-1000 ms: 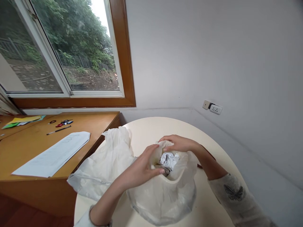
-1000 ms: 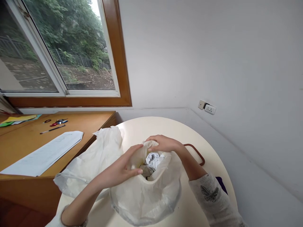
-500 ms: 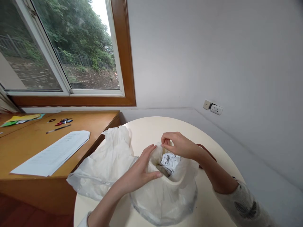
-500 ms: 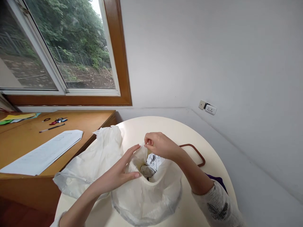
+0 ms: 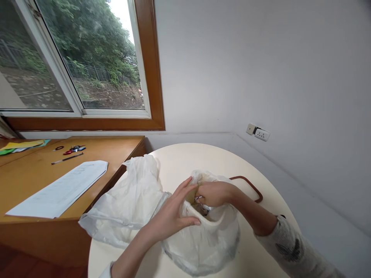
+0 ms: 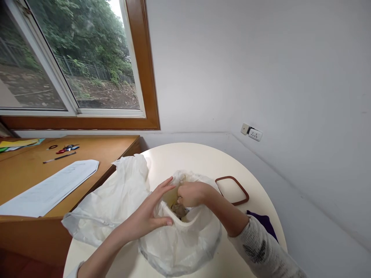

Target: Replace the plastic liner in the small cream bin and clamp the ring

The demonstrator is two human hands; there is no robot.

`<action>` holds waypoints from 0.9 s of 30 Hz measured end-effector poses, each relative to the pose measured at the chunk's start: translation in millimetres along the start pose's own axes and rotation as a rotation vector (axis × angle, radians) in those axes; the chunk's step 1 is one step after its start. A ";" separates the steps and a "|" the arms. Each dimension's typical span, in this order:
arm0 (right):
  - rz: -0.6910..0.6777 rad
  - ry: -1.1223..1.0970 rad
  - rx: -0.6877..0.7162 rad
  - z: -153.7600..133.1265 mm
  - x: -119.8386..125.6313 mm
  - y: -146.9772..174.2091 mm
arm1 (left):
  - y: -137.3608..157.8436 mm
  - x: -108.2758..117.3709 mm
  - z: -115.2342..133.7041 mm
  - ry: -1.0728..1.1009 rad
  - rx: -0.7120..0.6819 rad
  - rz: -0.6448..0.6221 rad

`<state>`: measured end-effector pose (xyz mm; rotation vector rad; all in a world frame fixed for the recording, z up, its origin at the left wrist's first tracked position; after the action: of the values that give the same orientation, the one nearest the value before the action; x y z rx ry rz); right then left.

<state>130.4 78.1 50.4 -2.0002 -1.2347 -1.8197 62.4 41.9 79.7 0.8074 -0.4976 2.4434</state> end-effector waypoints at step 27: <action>0.564 -1.358 -0.017 83.1 -13.4 22.1 | -53.7 -11.5 -2.6 -0.130 0.047 -0.188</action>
<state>208.3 109.2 27.1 -3.1715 -0.5879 -0.0610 100.0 82.0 80.0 0.9915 -0.3938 2.2469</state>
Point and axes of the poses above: each hand's wrist, its own y-axis away from the middle knuckle, its own x-axis out of the back of the hand, z = x × y, the point moved 10 cm from there along -y, towards the middle knuckle, and after that the axes turned 2 degrees about x, right-handed, at the moved point
